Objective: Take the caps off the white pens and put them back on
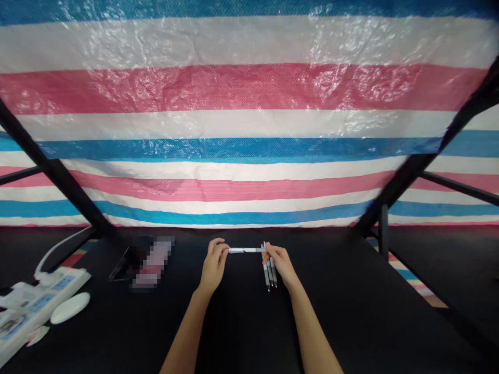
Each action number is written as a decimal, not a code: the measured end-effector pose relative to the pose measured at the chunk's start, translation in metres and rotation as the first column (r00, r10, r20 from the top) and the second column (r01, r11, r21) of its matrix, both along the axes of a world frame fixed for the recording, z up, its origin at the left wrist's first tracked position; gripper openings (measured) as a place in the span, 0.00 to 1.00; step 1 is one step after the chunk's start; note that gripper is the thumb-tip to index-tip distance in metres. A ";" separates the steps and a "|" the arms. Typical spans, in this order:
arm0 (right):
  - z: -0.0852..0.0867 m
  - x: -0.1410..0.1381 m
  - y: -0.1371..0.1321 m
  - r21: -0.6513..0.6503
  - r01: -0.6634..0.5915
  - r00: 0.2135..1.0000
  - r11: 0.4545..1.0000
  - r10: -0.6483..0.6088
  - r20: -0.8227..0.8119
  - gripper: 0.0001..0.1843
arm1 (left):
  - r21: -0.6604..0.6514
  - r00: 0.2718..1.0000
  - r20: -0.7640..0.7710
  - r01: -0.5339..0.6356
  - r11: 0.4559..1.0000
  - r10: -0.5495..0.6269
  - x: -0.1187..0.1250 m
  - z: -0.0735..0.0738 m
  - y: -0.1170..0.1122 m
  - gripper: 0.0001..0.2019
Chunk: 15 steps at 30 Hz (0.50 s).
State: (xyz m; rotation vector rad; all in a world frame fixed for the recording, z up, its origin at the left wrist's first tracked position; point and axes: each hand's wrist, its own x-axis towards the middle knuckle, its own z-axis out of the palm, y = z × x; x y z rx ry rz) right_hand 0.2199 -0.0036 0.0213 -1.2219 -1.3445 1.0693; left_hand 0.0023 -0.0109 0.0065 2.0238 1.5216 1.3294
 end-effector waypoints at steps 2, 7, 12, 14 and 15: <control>-0.001 0.000 0.000 0.007 -0.021 1.000 1.000 0.021 -0.002 0.32 | 0.017 1.000 -0.004 -0.027 1.000 0.027 0.000 0.000 0.000 0.12; -0.001 0.000 0.000 0.019 -0.104 0.994 0.994 0.104 -0.029 0.26 | 0.024 0.998 0.026 -0.058 0.998 0.057 -0.003 -0.002 0.002 0.14; -0.003 0.000 0.001 0.006 -0.088 0.990 0.996 0.088 -0.111 0.22 | -0.002 0.997 0.071 -0.044 0.999 0.044 -0.003 0.000 0.003 0.14; -0.004 0.001 0.002 0.006 -0.057 0.992 0.998 0.058 -0.116 0.22 | -0.002 0.995 0.094 -0.022 1.000 0.022 -0.003 0.000 0.003 0.12; -0.005 0.002 0.002 0.008 -0.044 0.992 0.999 0.045 -0.116 0.23 | -0.002 0.994 0.104 -0.011 1.000 0.011 -0.003 0.000 0.003 0.12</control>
